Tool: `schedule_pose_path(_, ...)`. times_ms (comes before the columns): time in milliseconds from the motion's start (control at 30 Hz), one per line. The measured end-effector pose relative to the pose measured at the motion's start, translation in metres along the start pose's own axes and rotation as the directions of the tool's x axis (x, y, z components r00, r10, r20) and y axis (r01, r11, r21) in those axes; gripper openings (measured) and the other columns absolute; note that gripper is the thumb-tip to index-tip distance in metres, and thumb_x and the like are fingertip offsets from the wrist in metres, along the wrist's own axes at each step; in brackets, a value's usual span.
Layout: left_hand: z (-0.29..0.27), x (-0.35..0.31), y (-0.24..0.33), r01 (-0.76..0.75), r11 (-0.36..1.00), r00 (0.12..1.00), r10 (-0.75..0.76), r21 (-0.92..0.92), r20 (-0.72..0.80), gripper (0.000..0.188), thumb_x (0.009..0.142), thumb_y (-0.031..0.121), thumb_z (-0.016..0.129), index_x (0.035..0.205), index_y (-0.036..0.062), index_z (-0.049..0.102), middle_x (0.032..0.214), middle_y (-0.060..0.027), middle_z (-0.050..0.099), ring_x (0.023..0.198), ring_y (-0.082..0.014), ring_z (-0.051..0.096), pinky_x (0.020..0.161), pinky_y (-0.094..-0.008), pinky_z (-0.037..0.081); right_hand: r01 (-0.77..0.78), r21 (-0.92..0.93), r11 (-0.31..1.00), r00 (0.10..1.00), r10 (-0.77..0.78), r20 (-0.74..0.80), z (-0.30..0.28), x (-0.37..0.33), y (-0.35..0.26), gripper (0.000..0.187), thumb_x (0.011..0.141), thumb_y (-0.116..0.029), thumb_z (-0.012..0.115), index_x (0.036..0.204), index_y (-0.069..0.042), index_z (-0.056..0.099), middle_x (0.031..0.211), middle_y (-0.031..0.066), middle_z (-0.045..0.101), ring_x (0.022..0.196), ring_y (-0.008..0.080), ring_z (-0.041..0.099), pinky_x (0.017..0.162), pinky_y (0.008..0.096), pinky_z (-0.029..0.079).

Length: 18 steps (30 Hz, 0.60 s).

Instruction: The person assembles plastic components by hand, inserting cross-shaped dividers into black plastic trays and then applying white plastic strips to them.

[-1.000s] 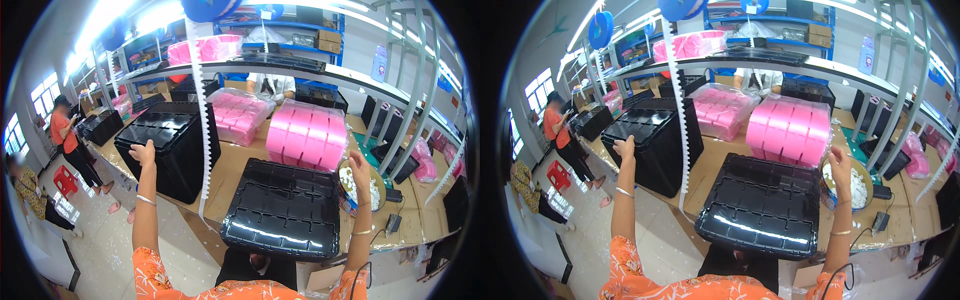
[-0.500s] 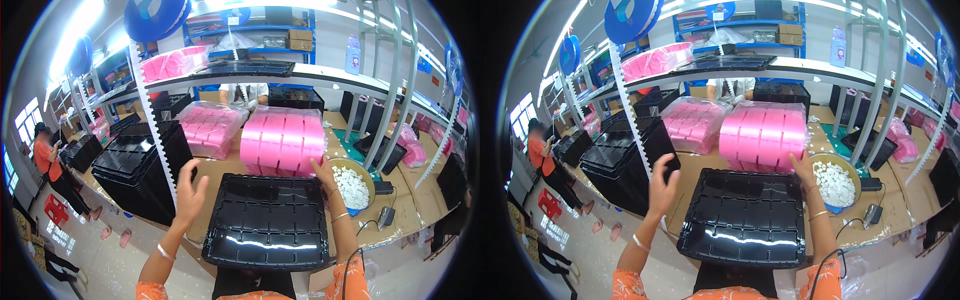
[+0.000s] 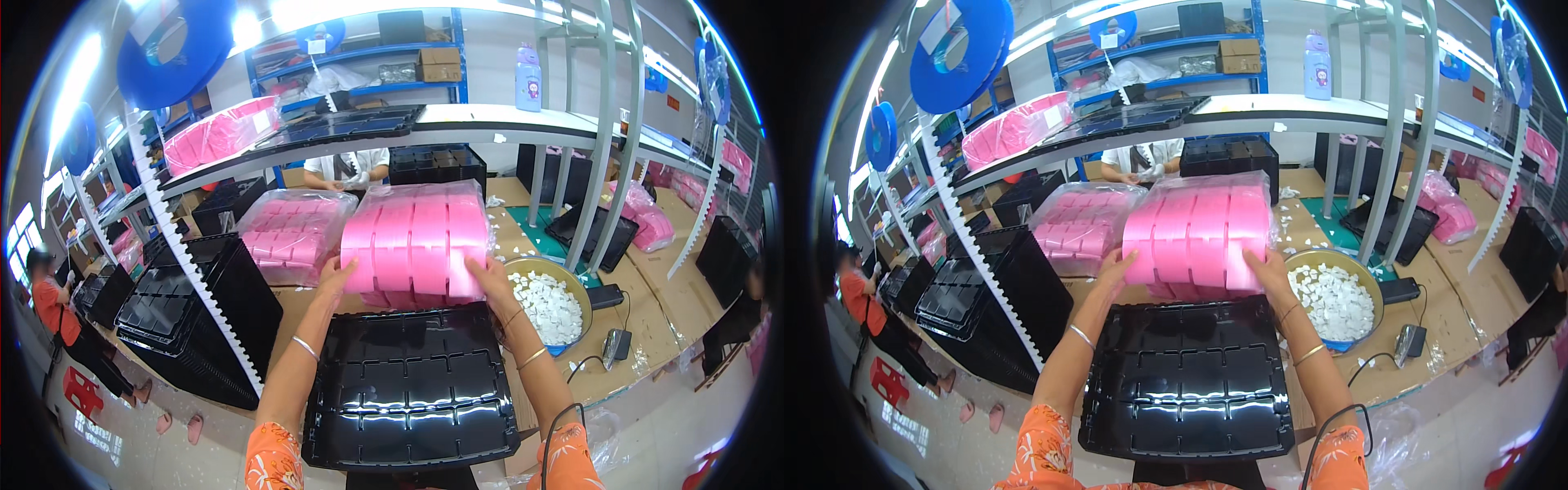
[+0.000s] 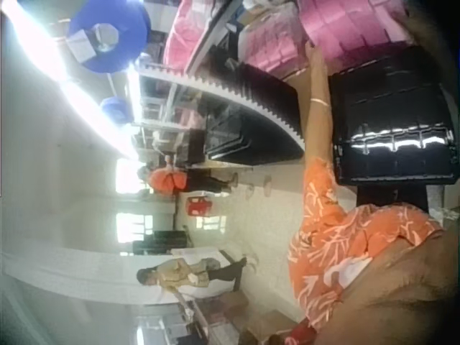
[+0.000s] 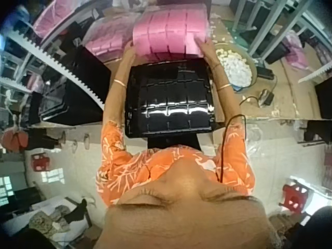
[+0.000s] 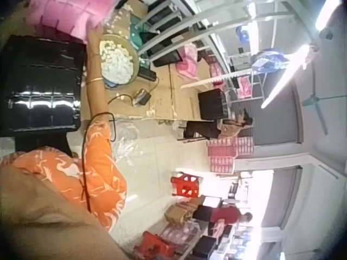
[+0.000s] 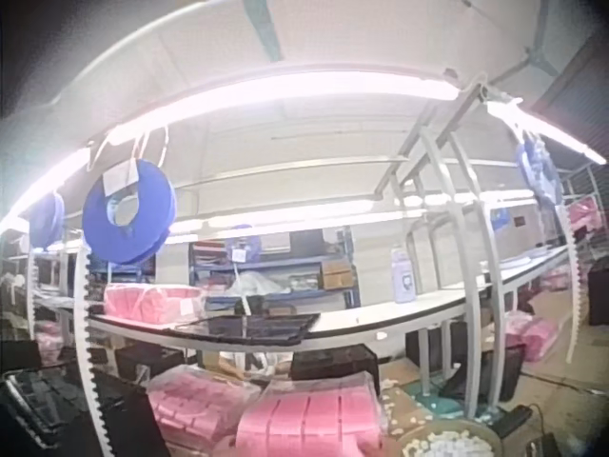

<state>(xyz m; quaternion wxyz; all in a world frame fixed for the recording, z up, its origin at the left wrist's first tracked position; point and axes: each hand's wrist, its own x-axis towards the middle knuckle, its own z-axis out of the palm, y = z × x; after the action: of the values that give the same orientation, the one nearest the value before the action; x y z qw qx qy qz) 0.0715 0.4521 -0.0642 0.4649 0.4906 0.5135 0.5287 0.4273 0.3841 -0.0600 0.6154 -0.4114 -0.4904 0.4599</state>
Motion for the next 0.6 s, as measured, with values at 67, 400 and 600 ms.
schedule_pose_path(67,-0.004,0.017,-0.001,-0.133,0.986,0.99,0.137,-0.099,0.035,0.063,0.089,0.036,0.073,0.134,-0.0007,0.048,0.116,-0.0142,0.064,0.102,-0.022,0.063,0.09,-0.0356,0.053,-0.05,0.125,0.991,0.998,0.053,-0.023,0.004,0.012,-0.012,0.032,0.093,-0.02,0.068,0.113,0.004,0.063,0.101,0.0098,0.07,0.083,0.0149,0.067,0.073,0.0288,0.055)
schedule_pose_path(400,0.042,0.002,0.083,0.01,0.61,0.995,0.07,-0.792,0.067,0.04,0.097,0.034,0.059,0.122,0.0033,0.057,0.114,-0.0131,0.067,0.104,-0.0324,0.066,0.094,-0.047,0.053,-0.133,0.566,0.814,0.979,0.196,-0.051,0.004,0.048,-0.066,0.019,0.091,-0.015,0.068,0.106,-0.005,0.063,0.094,0.0068,0.07,0.08,0.0175,0.07,0.064,0.0259,0.059)
schedule_pose_path(600,0.045,0.024,0.039,-0.017,0.376,1.0,0.0,-0.927,-0.019,0.035,0.099,0.029,0.047,0.117,0.0013,0.059,0.112,-0.0157,0.068,0.099,-0.0352,0.068,0.092,-0.0538,0.055,-0.157,0.716,0.681,0.974,0.226,-0.002,0.019,0.059,-0.065,0.016,0.091,-0.015,0.068,0.103,-0.005,0.062,0.094,0.0077,0.07,0.077,0.0181,0.071,0.055,0.023,0.058)
